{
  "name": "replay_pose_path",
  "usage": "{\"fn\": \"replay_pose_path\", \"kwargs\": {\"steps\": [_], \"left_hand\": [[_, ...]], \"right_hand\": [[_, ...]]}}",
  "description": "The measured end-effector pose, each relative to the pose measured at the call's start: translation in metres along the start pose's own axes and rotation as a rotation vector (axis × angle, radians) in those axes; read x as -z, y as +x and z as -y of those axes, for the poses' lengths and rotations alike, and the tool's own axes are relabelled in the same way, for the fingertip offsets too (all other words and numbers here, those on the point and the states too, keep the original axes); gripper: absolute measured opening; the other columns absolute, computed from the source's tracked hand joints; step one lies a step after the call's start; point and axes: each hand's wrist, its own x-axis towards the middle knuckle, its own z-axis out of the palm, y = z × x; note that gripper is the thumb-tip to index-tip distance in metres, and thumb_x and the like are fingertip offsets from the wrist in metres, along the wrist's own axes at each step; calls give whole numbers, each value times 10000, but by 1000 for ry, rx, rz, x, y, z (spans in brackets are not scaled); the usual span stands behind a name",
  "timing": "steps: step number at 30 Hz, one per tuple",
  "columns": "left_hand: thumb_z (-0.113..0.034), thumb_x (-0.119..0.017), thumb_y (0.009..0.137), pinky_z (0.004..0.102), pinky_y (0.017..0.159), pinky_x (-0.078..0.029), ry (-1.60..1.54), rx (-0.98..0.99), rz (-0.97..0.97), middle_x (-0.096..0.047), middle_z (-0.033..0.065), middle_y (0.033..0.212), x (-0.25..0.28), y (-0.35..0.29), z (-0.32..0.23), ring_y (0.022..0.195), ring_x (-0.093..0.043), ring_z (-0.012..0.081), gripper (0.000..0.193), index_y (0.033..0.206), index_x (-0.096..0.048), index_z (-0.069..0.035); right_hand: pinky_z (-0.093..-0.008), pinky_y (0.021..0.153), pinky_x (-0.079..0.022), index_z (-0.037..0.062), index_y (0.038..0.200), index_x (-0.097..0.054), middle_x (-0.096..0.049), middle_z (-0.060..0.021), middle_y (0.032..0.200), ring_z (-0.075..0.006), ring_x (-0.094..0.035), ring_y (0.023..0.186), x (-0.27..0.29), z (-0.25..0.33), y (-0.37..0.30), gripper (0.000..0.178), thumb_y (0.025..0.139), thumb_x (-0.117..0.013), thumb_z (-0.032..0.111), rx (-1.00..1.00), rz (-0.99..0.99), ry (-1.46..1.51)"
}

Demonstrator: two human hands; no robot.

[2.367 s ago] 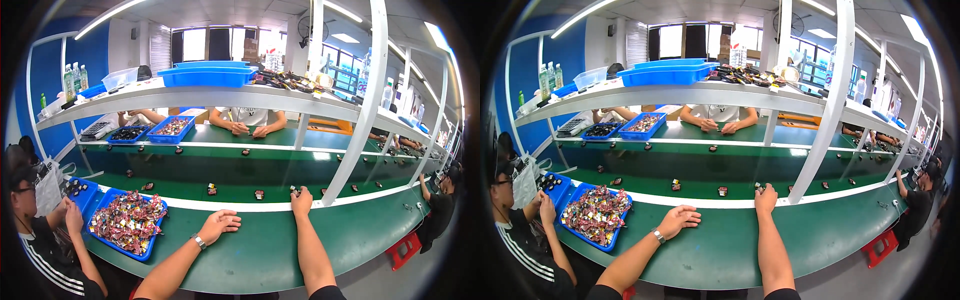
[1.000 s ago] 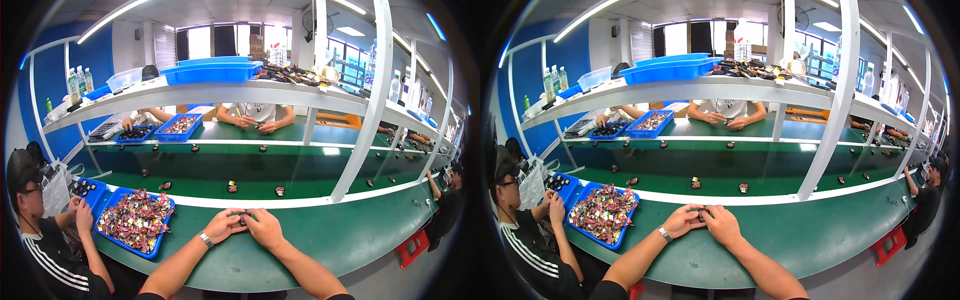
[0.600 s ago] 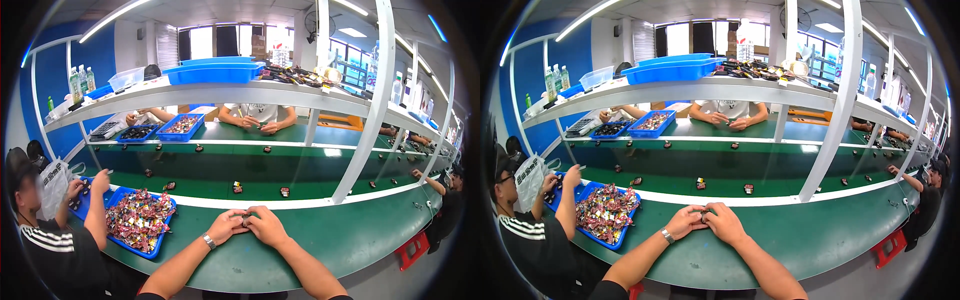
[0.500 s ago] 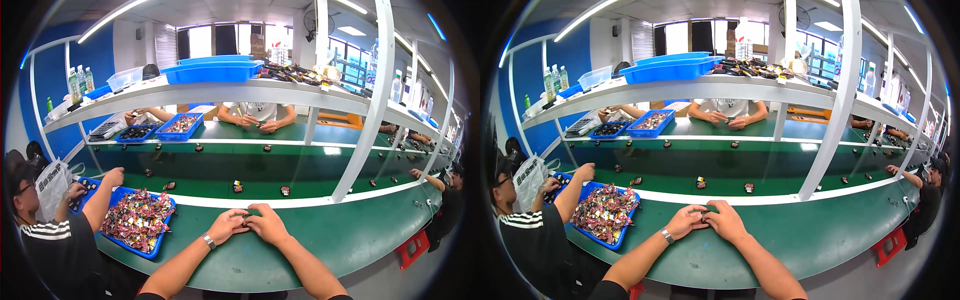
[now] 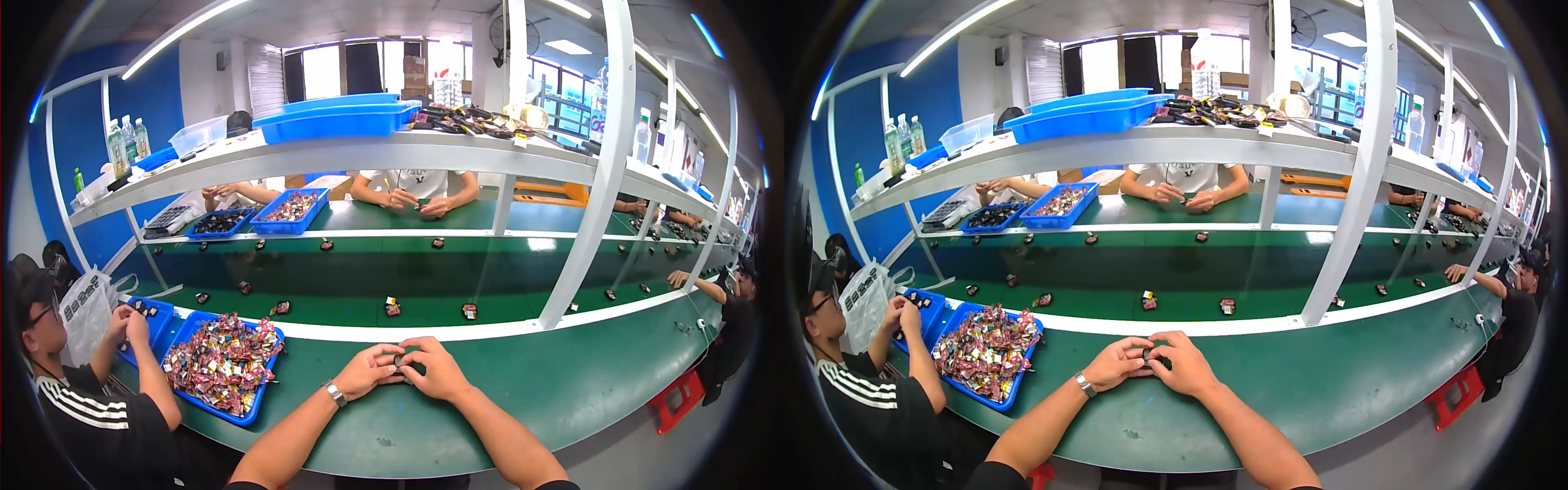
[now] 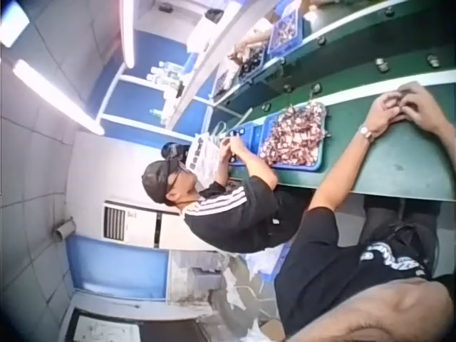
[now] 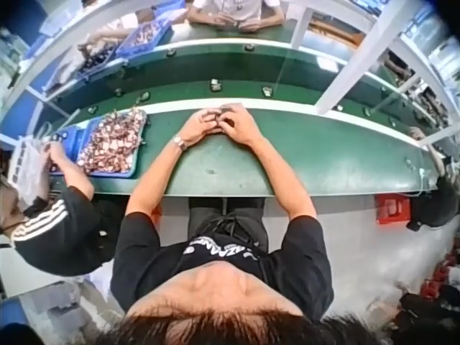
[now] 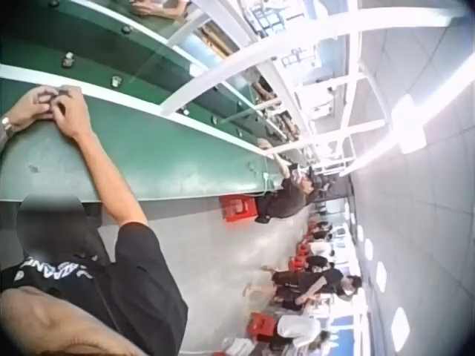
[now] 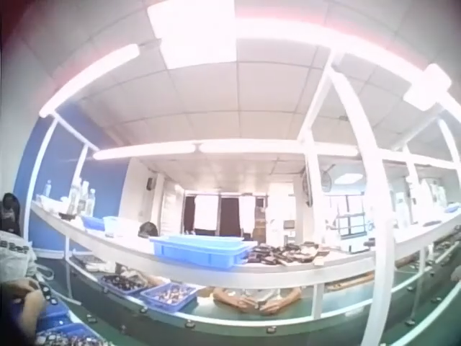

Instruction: The person is sitting at an assembly line, picking up small electronic components (possibly relays or connectors) and assembling or inspecting them on a green work surface.

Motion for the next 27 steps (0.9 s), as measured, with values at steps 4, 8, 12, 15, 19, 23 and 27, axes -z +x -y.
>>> {"fn": "replay_pose_path", "kwargs": {"steps": [4, 8, 12, 15, 19, 23, 27], "left_hand": [[-6, -525, 953, 416, 1004, -503, 19, 37, -3, -601, 127, 1212, 1, 0, 2, 1124, -598, 227, 330, 1276, -460, -22], [-29, -525, 959, 422, 1000, -505, -13, 12, -20, -601, 130, 1200, 3, 0, 4, 1122, -601, 232, 308, 1263, -474, -25], [-53, -532, 963, 424, 1000, -505, -41, 3, -49, -595, 126, 1203, 1, -1, 2, 1121, -603, 234, 300, 1257, -481, -28], [-81, -535, 970, 421, 997, -508, -63, 15, -15, -591, 129, 1197, 7, 0, 5, 1116, -606, 232, 291, 1253, -486, -31], [-87, -533, 973, 423, 992, -509, -29, -20, -28, -589, 128, 1197, 5, 1, 6, 1117, -603, 231, 281, 1244, -489, -26], [-81, -533, 971, 405, 989, -511, -20, -43, -48, -578, 130, 1208, 6, 1, 9, 1122, -596, 219, 275, 1237, -495, -25], [-75, -531, 970, 395, 974, -520, -49, -11, -115, -588, 121, 1190, -2, 0, 4, 1107, -603, 213, 269, 1233, -505, -28]], "right_hand": [[-372, 949, -463, 80, 883, -692, -598, -58, 1189, -268, -524, 1143, 0, -3, -4, 99, 797, -701, 126, 39, 21, 89], [-371, 935, -473, 84, 900, -710, -600, -56, 1190, -261, -530, 1136, -5, -1, -5, 117, 789, -716, 120, -9, -1, 34], [-359, 890, -502, 94, 885, -720, -615, -41, 1162, -252, -554, 1099, -12, 2, -6, 107, 781, -714, 120, -37, -115, 0], [-355, 876, -509, 92, 870, -721, -620, -50, 1151, -254, -564, 1080, -15, 6, -8, 97, 776, -717, 119, -78, -106, 24], [-354, 878, -509, 87, 873, -720, -618, -55, 1153, -255, -564, 1084, -17, 4, -8, 105, 772, -720, 117, -19, -155, -45], [-357, 875, -509, 77, 881, -720, -623, -64, 1138, -257, -564, 1087, -18, 3, -6, 110, 775, -717, 103, -47, -138, -3], [-365, 892, -500, 86, 900, -726, -627, -61, 1135, -258, -562, 1090, -20, 3, -5, 120, 781, -715, 96, -39, -179, 2]]}}
